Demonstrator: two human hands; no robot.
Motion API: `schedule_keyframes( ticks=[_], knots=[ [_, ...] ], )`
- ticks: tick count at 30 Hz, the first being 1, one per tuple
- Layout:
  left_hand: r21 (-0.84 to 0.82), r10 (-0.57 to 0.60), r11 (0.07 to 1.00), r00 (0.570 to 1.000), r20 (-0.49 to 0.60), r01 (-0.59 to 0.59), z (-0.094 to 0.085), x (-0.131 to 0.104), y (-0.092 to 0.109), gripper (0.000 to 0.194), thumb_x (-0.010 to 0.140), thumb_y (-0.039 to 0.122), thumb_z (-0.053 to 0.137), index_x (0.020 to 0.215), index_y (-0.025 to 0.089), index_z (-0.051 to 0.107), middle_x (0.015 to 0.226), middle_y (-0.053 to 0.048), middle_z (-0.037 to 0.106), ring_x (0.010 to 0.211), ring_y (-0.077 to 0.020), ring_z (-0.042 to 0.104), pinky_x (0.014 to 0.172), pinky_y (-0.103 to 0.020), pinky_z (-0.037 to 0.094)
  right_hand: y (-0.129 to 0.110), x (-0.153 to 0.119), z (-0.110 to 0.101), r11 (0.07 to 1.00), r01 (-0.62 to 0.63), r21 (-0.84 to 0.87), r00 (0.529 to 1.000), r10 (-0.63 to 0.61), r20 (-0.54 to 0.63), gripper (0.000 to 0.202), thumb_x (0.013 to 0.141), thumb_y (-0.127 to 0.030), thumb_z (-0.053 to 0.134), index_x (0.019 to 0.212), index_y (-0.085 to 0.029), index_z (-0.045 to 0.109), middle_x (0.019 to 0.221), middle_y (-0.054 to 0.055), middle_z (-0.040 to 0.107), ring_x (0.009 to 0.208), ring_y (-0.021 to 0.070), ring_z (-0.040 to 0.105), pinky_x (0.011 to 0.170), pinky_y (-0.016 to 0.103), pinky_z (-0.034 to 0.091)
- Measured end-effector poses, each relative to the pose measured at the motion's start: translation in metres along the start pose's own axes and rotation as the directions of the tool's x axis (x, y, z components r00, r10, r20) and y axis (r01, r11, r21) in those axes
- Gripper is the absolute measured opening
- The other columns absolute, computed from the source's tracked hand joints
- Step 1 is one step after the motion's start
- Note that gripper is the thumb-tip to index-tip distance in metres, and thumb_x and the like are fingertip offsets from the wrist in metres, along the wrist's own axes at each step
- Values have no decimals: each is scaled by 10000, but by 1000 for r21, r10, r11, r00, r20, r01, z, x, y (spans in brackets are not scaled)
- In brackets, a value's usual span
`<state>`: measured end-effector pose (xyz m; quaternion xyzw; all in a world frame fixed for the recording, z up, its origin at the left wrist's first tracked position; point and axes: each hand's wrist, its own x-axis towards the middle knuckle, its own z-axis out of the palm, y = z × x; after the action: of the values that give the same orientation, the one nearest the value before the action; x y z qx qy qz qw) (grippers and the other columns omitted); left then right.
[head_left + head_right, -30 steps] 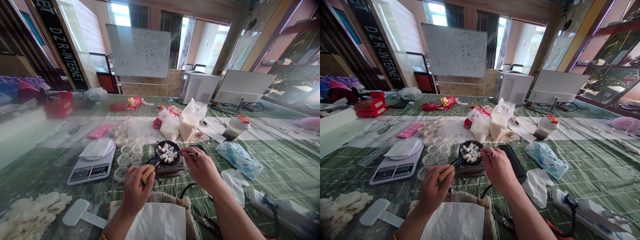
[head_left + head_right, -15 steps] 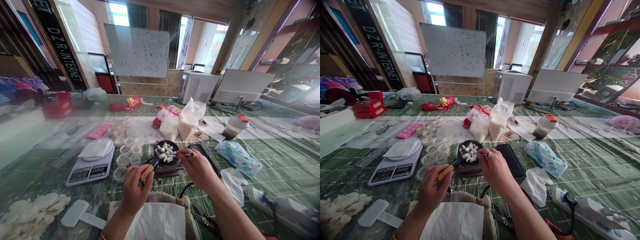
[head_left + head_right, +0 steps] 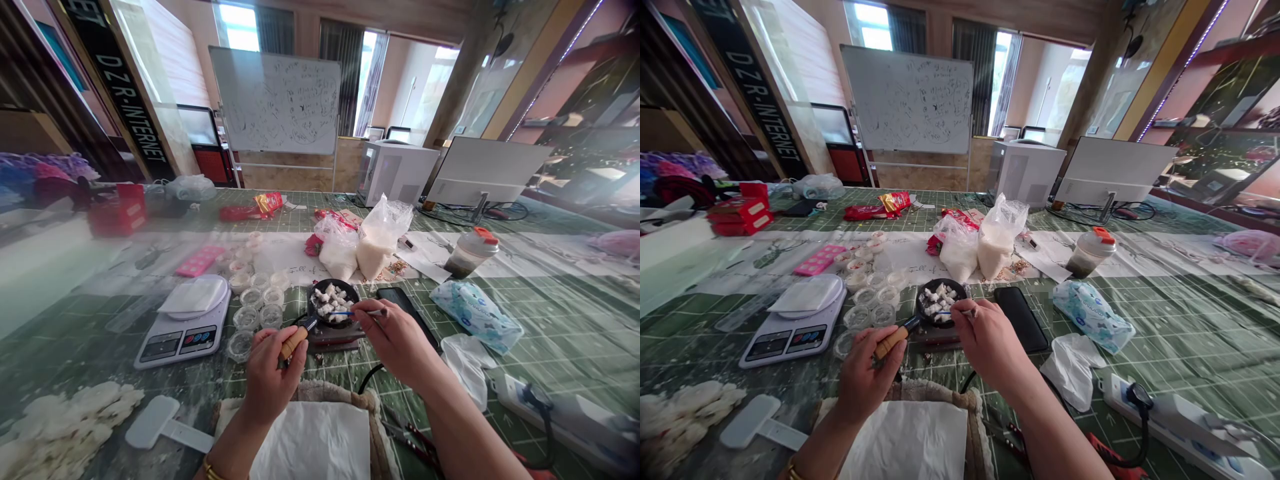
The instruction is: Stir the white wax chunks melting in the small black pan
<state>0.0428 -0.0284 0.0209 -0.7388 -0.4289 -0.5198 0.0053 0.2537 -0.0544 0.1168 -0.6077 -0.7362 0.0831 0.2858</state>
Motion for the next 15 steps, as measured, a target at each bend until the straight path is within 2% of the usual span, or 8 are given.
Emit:
schedule_keyframes(
  ticks=[5, 9, 15],
  knots=[
    [-8, 6, 1000, 1000, -3, -6, 0, 0, 0, 180, 804, 243, 598, 972, 182, 573, 807, -42, 674, 757, -178, 624, 759, -340, 507, 2, 0, -3, 1000, -17, -17, 996, 15, -86, 261, 914, -324, 377, 948, -229, 618, 857, 22, 686, 791, 175, 607, 718, 283, 424],
    [-2, -4, 1000, 1000, 0, 4, 0, 0, 0, 170, 811, 249, 591, 970, 192, 567, 805, -37, 673, 759, -177, 626, 765, -343, 507, 3, -1, -4, 997, -37, -69, 999, 35, -25, 262, 910, -328, 379, 915, -226, 620, 826, 26, 682, 791, 190, 600, 701, 294, 415],
    [-8, 3, 1000, 1000, -6, -3, 0, -1, 0, 169, 806, 245, 593, 963, 188, 575, 807, -38, 674, 766, -180, 623, 748, -332, 508, 4, -1, -6, 997, -24, -69, 999, 20, -50, 275, 919, -333, 359, 892, -221, 609, 805, 13, 675, 763, 173, 592, 698, 286, 400]
  ],
)
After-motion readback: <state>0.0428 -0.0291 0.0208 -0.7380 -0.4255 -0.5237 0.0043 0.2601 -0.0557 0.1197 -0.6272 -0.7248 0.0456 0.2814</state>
